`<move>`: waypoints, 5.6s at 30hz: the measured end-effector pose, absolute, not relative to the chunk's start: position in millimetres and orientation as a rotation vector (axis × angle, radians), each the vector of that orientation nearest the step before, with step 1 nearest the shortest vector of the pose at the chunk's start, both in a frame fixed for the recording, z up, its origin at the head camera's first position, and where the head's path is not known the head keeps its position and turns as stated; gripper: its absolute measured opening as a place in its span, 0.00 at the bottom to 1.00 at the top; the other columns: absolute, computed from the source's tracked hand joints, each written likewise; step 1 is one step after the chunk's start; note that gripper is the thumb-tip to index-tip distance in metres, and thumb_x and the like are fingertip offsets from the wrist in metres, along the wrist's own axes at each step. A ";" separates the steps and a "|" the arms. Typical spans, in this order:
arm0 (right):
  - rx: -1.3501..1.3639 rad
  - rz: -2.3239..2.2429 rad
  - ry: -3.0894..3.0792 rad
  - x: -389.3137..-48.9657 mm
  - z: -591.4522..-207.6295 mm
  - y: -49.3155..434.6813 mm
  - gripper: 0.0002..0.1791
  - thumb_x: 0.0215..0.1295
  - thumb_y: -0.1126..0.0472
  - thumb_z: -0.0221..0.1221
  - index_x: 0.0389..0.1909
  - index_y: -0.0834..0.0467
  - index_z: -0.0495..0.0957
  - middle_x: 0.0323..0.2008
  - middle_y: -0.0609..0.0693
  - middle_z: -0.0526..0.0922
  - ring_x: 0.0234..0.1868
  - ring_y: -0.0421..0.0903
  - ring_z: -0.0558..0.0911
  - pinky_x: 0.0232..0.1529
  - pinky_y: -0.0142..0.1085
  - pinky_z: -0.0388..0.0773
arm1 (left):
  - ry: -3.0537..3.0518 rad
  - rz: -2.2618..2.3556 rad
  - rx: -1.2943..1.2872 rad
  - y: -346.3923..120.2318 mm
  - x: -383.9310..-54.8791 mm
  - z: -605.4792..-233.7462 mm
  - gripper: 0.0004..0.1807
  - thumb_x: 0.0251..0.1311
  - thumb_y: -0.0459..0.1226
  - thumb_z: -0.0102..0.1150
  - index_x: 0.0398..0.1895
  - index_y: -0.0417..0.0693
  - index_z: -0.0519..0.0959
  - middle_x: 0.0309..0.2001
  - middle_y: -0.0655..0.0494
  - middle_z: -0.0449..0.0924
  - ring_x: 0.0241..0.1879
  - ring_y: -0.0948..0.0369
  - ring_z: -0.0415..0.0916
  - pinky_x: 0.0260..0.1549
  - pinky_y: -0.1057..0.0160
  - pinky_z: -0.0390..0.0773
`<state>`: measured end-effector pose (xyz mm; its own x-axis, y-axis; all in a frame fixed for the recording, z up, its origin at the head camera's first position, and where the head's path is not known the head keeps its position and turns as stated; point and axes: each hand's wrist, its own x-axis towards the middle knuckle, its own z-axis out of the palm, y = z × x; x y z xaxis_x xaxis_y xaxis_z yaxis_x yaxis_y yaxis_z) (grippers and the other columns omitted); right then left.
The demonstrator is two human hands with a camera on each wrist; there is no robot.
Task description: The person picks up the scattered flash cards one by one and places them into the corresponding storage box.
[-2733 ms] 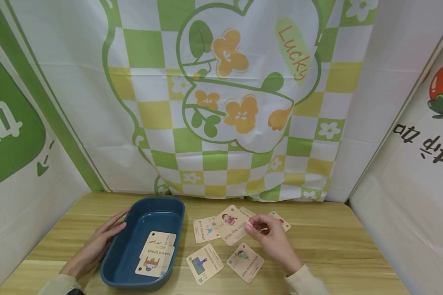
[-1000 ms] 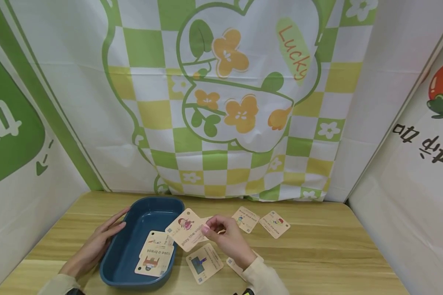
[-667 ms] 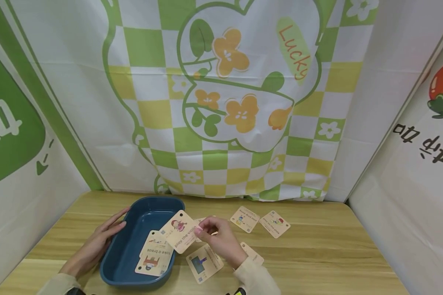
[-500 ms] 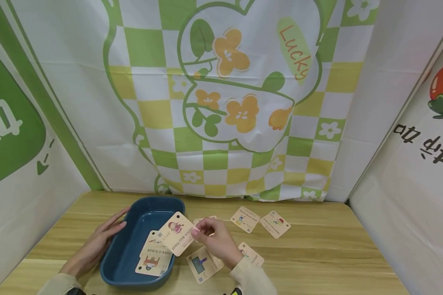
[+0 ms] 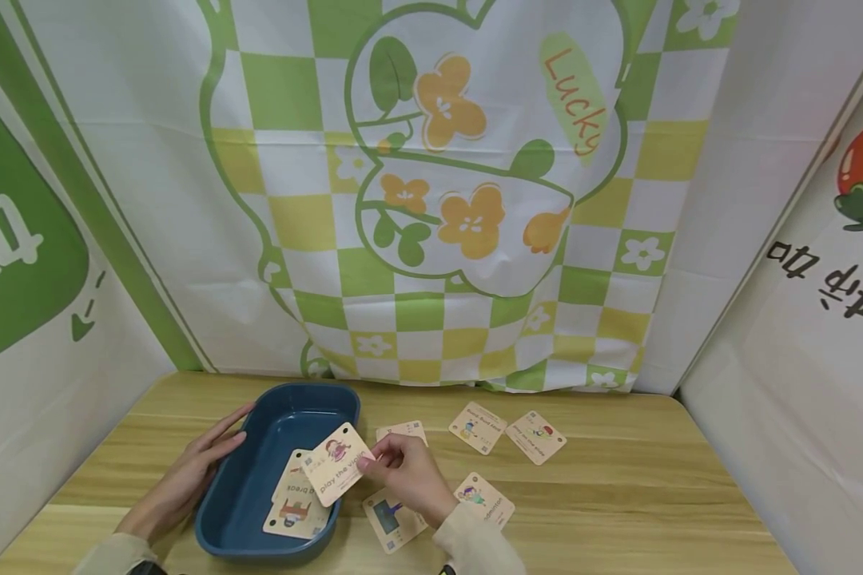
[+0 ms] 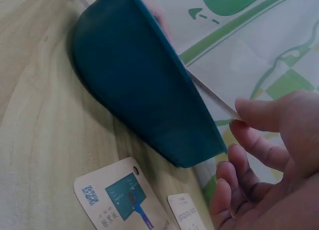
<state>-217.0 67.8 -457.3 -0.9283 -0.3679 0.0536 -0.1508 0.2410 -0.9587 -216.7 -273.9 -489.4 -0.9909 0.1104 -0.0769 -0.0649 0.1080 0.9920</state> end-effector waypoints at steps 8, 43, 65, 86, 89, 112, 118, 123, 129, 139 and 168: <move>-0.552 -1.729 2.323 -214.0 -460.6 61.7 0.10 0.66 0.60 0.68 0.32 0.63 0.82 0.24 0.46 0.75 0.27 0.41 0.72 0.29 0.30 0.69 | 2.236 2.027 0.038 -272.7 -215.7 -488.9 0.35 0.78 0.47 0.49 0.82 0.52 0.52 0.76 0.35 0.53 0.68 0.46 0.64 0.52 0.68 0.75; -0.531 -1.703 2.325 -211.5 -458.2 60.5 0.11 0.66 0.57 0.68 0.31 0.60 0.82 0.24 0.47 0.77 0.27 0.42 0.73 0.29 0.30 0.71 | 2.238 2.027 0.062 -274.1 -215.7 -490.3 0.35 0.78 0.47 0.48 0.82 0.51 0.51 0.76 0.33 0.54 0.64 0.52 0.69 0.52 0.66 0.76; -0.748 -1.628 2.479 -214.5 -453.5 50.6 0.03 0.62 0.67 0.67 0.32 0.60 0.82 0.24 0.45 0.77 0.24 0.38 0.73 0.28 0.29 0.71 | 2.229 2.008 0.066 -274.8 -216.4 -490.3 0.35 0.79 0.47 0.46 0.83 0.52 0.49 0.76 0.34 0.52 0.68 0.47 0.64 0.53 0.66 0.74; -0.703 -1.615 2.509 -212.9 -452.4 57.4 0.03 0.63 0.63 0.67 0.33 0.56 0.82 0.27 0.44 0.76 0.28 0.39 0.74 0.32 0.31 0.73 | 2.221 2.032 0.103 -273.7 -215.8 -489.6 0.34 0.80 0.45 0.46 0.83 0.50 0.49 0.76 0.33 0.52 0.67 0.48 0.66 0.53 0.68 0.74; -0.684 -1.606 2.505 -212.7 -450.9 66.9 0.04 0.64 0.62 0.67 0.35 0.58 0.82 0.28 0.45 0.75 0.29 0.41 0.74 0.32 0.32 0.73 | 2.215 2.036 0.103 -273.9 -215.3 -489.6 0.34 0.80 0.45 0.46 0.83 0.50 0.49 0.76 0.32 0.53 0.65 0.51 0.68 0.53 0.67 0.75; -0.548 -1.573 2.628 -212.1 -456.2 161.6 0.10 0.64 0.62 0.68 0.40 0.63 0.79 0.31 0.48 0.74 0.33 0.42 0.73 0.37 0.32 0.74 | 2.206 2.036 0.081 -273.2 -214.7 -489.7 0.35 0.79 0.47 0.47 0.83 0.50 0.49 0.75 0.33 0.54 0.64 0.51 0.70 0.53 0.66 0.76; -0.411 -1.575 2.723 -211.6 -460.7 187.2 0.11 0.62 0.63 0.70 0.40 0.64 0.81 0.31 0.49 0.76 0.33 0.44 0.75 0.37 0.32 0.76 | 2.215 2.026 0.086 -273.3 -215.4 -488.8 0.35 0.80 0.47 0.46 0.83 0.50 0.49 0.76 0.32 0.52 0.64 0.52 0.69 0.52 0.67 0.76; -0.366 -1.567 2.750 -210.4 -466.1 204.5 0.11 0.61 0.64 0.70 0.39 0.65 0.81 0.31 0.49 0.77 0.33 0.43 0.76 0.38 0.31 0.77 | 2.221 2.016 0.087 -273.5 -215.1 -488.5 0.35 0.80 0.46 0.45 0.83 0.50 0.49 0.76 0.32 0.51 0.64 0.52 0.69 0.52 0.67 0.76; -0.447 -1.481 2.756 -205.8 -473.1 216.5 0.15 0.60 0.61 0.72 0.43 0.66 0.80 0.33 0.50 0.77 0.35 0.42 0.76 0.38 0.31 0.78 | 2.248 2.002 0.058 -273.5 -215.0 -488.5 0.35 0.79 0.47 0.46 0.83 0.51 0.50 0.76 0.33 0.52 0.68 0.47 0.65 0.52 0.69 0.74; -0.411 -1.272 2.760 -190.6 -477.3 230.2 0.30 0.52 0.54 0.77 0.50 0.66 0.78 0.44 0.53 0.76 0.45 0.48 0.75 0.49 0.34 0.78 | 2.251 2.002 0.061 -274.1 -214.8 -489.5 0.35 0.79 0.48 0.46 0.83 0.52 0.50 0.76 0.33 0.52 0.68 0.42 0.63 0.52 0.67 0.75; -0.491 -1.002 2.750 -182.8 -474.8 231.9 0.46 0.38 0.45 0.83 0.57 0.64 0.77 0.44 0.52 0.70 0.46 0.49 0.69 0.48 0.40 0.72 | 2.226 1.992 0.038 -273.7 -215.0 -494.9 0.35 0.79 0.48 0.45 0.83 0.54 0.49 0.76 0.33 0.52 0.68 0.44 0.64 0.52 0.67 0.75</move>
<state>-182.8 231.9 -474.8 -0.9305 -0.3630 -0.0496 -0.2460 0.7194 -0.6495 -215.0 -273.7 -494.9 -0.9878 0.1217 -0.0977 -0.0836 0.1157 0.9898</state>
